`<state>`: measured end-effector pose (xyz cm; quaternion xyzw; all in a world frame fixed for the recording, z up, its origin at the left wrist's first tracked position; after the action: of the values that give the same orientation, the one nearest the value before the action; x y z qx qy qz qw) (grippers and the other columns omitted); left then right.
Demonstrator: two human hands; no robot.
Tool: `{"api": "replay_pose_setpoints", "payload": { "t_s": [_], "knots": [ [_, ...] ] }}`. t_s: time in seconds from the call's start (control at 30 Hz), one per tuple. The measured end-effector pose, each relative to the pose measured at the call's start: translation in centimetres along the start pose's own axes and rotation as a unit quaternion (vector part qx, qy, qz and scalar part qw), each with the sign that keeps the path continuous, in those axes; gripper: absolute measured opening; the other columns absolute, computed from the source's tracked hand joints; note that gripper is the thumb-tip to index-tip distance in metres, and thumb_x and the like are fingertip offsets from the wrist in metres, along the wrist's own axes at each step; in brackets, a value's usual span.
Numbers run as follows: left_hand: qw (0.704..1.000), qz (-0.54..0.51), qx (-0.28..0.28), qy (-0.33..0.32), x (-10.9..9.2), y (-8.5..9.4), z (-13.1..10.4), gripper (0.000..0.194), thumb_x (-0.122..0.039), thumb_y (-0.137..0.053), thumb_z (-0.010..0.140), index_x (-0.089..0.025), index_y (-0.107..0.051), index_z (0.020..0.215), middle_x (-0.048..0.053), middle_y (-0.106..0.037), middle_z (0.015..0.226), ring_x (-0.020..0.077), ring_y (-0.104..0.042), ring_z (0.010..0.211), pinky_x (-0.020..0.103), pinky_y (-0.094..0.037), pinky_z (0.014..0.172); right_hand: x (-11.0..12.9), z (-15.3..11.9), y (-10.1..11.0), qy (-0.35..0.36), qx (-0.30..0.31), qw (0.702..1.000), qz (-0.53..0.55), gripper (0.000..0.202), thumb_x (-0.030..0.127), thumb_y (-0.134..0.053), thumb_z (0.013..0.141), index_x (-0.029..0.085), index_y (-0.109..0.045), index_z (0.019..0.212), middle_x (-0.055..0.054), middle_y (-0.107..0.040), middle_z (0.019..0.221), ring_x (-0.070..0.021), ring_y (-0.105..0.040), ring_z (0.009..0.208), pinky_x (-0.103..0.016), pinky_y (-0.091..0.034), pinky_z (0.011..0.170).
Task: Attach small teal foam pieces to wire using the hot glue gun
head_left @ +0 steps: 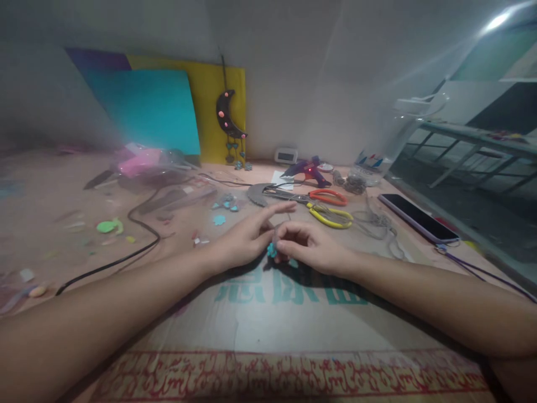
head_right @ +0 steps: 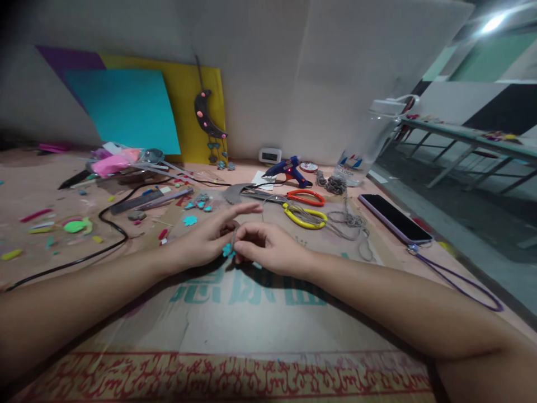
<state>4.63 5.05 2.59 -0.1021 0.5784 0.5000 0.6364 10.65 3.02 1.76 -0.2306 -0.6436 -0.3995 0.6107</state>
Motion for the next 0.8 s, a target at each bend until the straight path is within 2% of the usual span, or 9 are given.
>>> {"api": "replay_pose_setpoints", "payload": {
  "t_s": [0.07, 0.17, 0.27, 0.33, 0.4, 0.5, 0.6, 0.7, 0.8],
  "knots": [
    [1.0, 0.023, 0.008, -0.012, -0.2, -0.2, 0.0, 0.04, -0.015, -0.049, 0.086, -0.023, -0.06, 0.124, 0.007, -0.067, 0.121, 0.0189, -0.066, 0.101, 0.032, -0.052, 0.088, 0.0, -0.2, -0.6, -0.008, 0.02, 1.0, 0.0, 0.025, 0.041, -0.063, 0.085, 0.019, -0.053, 0.079, 0.0, -0.064, 0.068, -0.0102, -0.057, 0.06, -0.024, -0.047, 0.06],
    [0.999, 0.035, -0.028, 0.004, 0.2, 0.5, 0.2, 0.022, -0.018, -0.051, 0.086, -0.019, -0.069, 0.099, 0.004, -0.072, 0.1, 0.0193, -0.066, 0.095, 0.03, -0.051, 0.085, 0.0, -0.3, -0.7, -0.015, 0.022, 1.0, -0.01, 0.022, 0.037, -0.062, 0.086, 0.019, -0.053, 0.08, 0.0, -0.063, 0.068, -0.0094, -0.056, 0.059, -0.022, -0.045, 0.057],
    [0.991, 0.051, -0.11, 0.049, 0.7, 2.3, 0.1, 0.02, -0.024, -0.051, 0.087, -0.018, -0.068, 0.094, 0.004, -0.072, 0.092, 0.019, -0.066, 0.087, 0.03, -0.051, 0.08, 0.1, -0.2, 0.4, -0.019, -0.008, 0.999, -0.029, 0.017, 0.031, -0.061, 0.085, 0.018, -0.053, 0.079, 0.001, -0.062, 0.066, -0.0086, -0.056, 0.057, -0.021, -0.043, 0.054],
    [0.98, 0.067, -0.17, 0.077, 0.8, 3.7, -0.2, 0.02, -0.024, -0.051, 0.085, -0.018, -0.068, 0.093, 0.004, -0.072, 0.092, 0.0199, -0.066, 0.088, 0.031, -0.051, 0.081, -0.2, 0.0, 1.8, -0.036, -0.049, 0.997, -0.046, 0.015, 0.031, -0.06, 0.085, 0.018, -0.053, 0.079, 0.003, -0.06, 0.063, -0.0084, -0.054, 0.053, -0.02, -0.041, 0.05],
    [0.971, 0.081, -0.203, 0.097, 0.8, 4.6, -0.6, 0.021, -0.022, -0.05, 0.083, -0.018, -0.068, 0.093, 0.004, -0.072, 0.095, 0.0212, -0.065, 0.09, 0.032, -0.05, 0.081, -0.7, 0.2, 3.5, -0.051, -0.095, 0.992, -0.067, 0.015, 0.032, -0.059, 0.084, 0.019, -0.053, 0.081, 0.004, -0.058, 0.06, -0.0085, -0.052, 0.049, -0.019, -0.038, 0.045],
    [0.964, 0.148, -0.201, 0.088, 0.2, 4.8, -0.7, 0.022, -0.022, -0.052, 0.082, -0.02, -0.071, 0.092, 0.004, -0.072, 0.096, 0.0241, -0.063, 0.095, 0.037, -0.047, 0.089, -1.2, 0.5, 5.2, -0.046, -0.14, 0.986, -0.077, 0.016, 0.033, -0.059, 0.083, 0.019, -0.053, 0.081, 0.005, -0.057, 0.058, -0.0091, -0.051, 0.048, -0.02, -0.037, 0.044],
    [0.961, 0.198, -0.179, 0.067, -0.3, 4.3, -0.6, 0.021, -0.024, -0.055, 0.081, -0.022, -0.072, 0.092, 0.004, -0.072, 0.091, 0.0246, -0.062, 0.096, 0.039, -0.044, 0.093, -1.4, 0.7, 5.6, -0.032, -0.155, 0.985, -0.072, 0.017, 0.034, -0.059, 0.083, 0.019, -0.052, 0.08, 0.004, -0.058, 0.058, -0.0094, -0.05, 0.048, -0.021, -0.039, 0.046],
    [0.976, 0.129, -0.155, 0.086, 0.6, 3.6, -0.6, 0.028, -0.029, -0.053, 0.086, -0.02, -0.067, 0.108, 0.002, -0.067, 0.081, 0.0196, -0.062, 0.078, 0.032, -0.048, 0.075, -1.4, 0.6, 5.4, -0.028, -0.159, 0.983, -0.089, 0.015, 0.033, -0.057, 0.084, 0.02, -0.052, 0.081, 0.004, -0.058, 0.059, -0.0096, -0.052, 0.049, -0.02, -0.039, 0.046],
    [0.983, 0.069, -0.137, 0.097, 1.3, 3.0, -0.4, 0.038, -0.036, -0.051, 0.09, -0.018, -0.061, 0.122, -0.001, -0.06, 0.07, 0.0158, -0.058, 0.064, 0.027, -0.044, 0.06, -1.4, 0.4, 5.2, -0.036, -0.157, 0.981, -0.112, 0.014, 0.033, -0.057, 0.085, 0.02, -0.053, 0.082, 0.004, -0.057, 0.061, -0.0098, -0.052, 0.049, -0.019, -0.039, 0.043]
  ]
}}
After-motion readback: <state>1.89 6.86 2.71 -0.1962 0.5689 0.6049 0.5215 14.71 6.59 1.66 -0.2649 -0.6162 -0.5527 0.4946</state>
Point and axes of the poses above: each hand's wrist, its own z-axis towards the middle knuckle, its own y-axis out of the back of the hand, x = y × z, the point moved 10 cm from there along z, towards the middle knuckle
